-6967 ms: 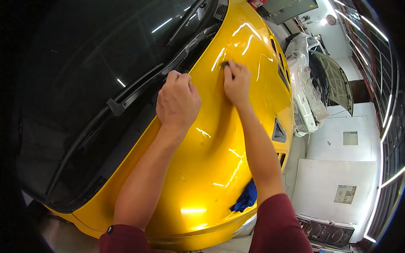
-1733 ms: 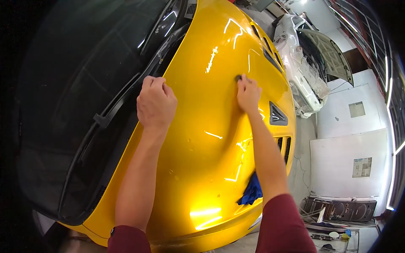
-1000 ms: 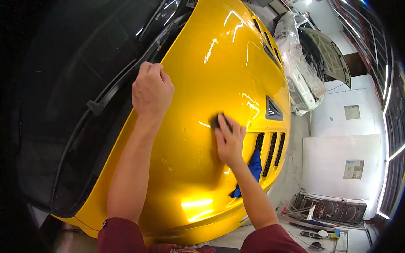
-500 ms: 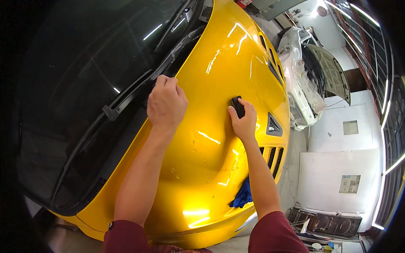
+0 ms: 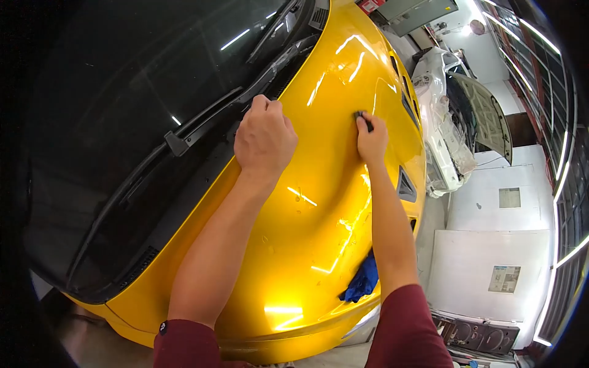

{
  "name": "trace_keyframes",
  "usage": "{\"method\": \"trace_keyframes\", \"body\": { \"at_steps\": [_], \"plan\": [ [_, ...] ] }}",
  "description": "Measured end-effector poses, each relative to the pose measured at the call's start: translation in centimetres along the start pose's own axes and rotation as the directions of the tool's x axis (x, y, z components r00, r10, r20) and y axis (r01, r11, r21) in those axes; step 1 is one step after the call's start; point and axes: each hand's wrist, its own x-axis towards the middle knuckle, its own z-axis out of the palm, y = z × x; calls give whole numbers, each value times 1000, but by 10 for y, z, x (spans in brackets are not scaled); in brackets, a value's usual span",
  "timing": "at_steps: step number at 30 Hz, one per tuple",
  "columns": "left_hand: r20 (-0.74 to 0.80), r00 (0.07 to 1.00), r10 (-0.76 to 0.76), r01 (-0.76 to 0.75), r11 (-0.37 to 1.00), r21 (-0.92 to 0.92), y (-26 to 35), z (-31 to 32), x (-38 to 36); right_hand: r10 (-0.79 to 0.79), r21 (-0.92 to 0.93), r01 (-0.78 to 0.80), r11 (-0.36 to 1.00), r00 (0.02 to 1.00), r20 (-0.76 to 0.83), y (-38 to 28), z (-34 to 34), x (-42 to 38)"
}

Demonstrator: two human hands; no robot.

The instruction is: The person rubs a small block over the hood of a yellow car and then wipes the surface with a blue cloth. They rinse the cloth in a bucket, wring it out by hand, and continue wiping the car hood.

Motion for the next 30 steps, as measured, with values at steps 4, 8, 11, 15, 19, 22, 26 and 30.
{"method": "trace_keyframes", "body": {
  "at_steps": [4, 8, 11, 15, 19, 22, 26, 30],
  "plan": [
    [-6, 1000, -15, 14, 1000, -26, 1, -3, -1, -41, 40, 39, 998, 999, 32, -45, -7, -62],
    [-7, 1000, -1, 1, 1000, -25, 1, -1, -2, -91, 73, 78, 994, 977, 190, -99, -66, -149],
    [-41, 999, 3, -4, 1000, -29, 1, 0, 0, -225, 122, 210, 970, 967, 123, -48, -21, -72],
    [-68, 998, -5, 4, 1000, -17, -6, 4, -1, -87, 83, 82, 993, 994, 63, -38, 44, 42],
    [-46, 999, -1, 1, 1000, -9, -2, 1, -2, -149, 141, 136, 981, 985, 88, -55, 12, -25],
    [-65, 998, 15, -15, 1000, -7, -3, 4, -2, -133, 104, 116, 988, 976, 173, -83, -36, -94],
    [-43, 999, 17, -16, 1000, 10, -3, 3, -2, -165, 152, 147, 977, 980, 113, -37, 19, -3],
    [-56, 998, 7, -6, 1000, 11, -6, 5, -5, -135, 89, 128, 988, 988, 76, -48, 66, 71]
  ]
}}
